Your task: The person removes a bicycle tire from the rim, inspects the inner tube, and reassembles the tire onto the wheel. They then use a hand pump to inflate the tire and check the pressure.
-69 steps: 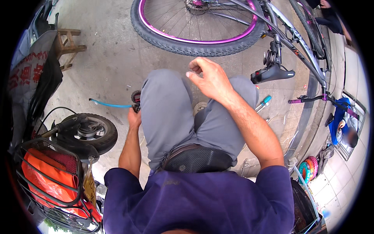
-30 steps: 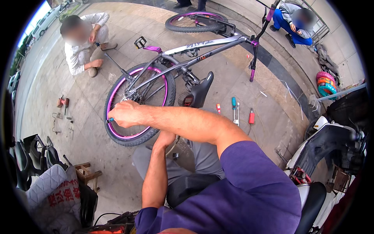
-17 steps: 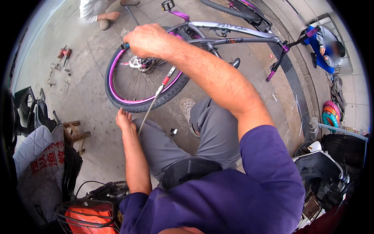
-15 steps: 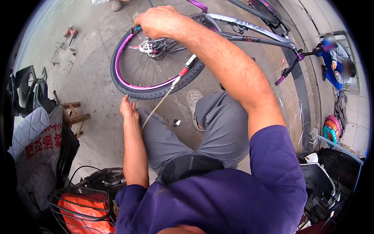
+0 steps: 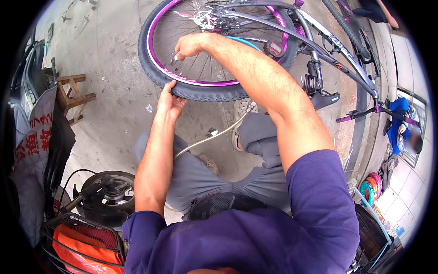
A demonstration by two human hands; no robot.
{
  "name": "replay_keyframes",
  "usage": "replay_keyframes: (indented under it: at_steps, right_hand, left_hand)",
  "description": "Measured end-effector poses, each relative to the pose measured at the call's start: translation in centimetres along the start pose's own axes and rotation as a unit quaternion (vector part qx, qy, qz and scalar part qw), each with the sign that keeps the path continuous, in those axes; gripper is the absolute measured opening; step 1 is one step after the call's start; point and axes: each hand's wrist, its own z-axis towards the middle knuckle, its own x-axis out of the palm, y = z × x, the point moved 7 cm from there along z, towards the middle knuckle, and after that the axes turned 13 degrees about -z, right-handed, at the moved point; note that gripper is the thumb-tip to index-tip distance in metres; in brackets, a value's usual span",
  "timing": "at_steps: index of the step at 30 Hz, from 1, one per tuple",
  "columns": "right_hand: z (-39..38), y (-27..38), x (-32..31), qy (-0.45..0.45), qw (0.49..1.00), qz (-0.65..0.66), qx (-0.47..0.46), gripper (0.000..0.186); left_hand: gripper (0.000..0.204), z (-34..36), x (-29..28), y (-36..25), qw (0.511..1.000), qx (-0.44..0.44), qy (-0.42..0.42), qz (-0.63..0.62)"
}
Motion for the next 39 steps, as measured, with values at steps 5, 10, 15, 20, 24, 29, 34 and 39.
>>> replay_keyframes:
  at_steps: [5,10,15,20,24,29,34,39]
  right_hand:
    - [1.3,-1.1,2.3,-0.003,0.996,0.02,0.092,0.049]
    - [1.9,-1.7,2.8,0.024,0.999,-0.017,0.031,0.04]
    - [1.7,-1.6,2.9,0.033,0.998,-0.062,-0.002,0.03]
    - [1.7,-1.7,3.4,0.013,0.998,-0.054,-0.021,0.026]
    - [1.7,-1.0,4.1,0.013,0.998,-0.065,-0.011,0.026]
    - [1.4,1.1,4.2,-0.008,0.996,-0.088,0.022,0.035]
    - [1.3,2.9,5.1,-0.036,0.99,-0.118,0.063,0.058]
    - [-7.5,1.3,2.0,-0.336,0.925,-0.04,0.169,0.046]
  left_hand:
    - [0.03,1.8,-1.4,0.0,0.997,0.05,-0.006,-0.058]
    - [0.031,2.3,-1.7,0.1,0.993,0.072,-0.03,-0.092]
    - [0.031,2.9,-2.0,0.3,0.989,0.083,-0.018,-0.125]
    - [0.032,2.7,-1.9,0.6,0.989,0.086,-0.02,-0.121]
    - [0.034,3.2,-2.1,0.6,0.988,0.08,-0.026,-0.127]
    - [0.033,3.6,-2.4,0.5,0.99,0.083,-0.019,-0.117]
    - [0.033,2.2,-1.3,-0.4,0.994,0.09,0.028,-0.061]
    - [0.029,3.1,-0.5,0.5,0.993,0.051,0.06,-0.085]
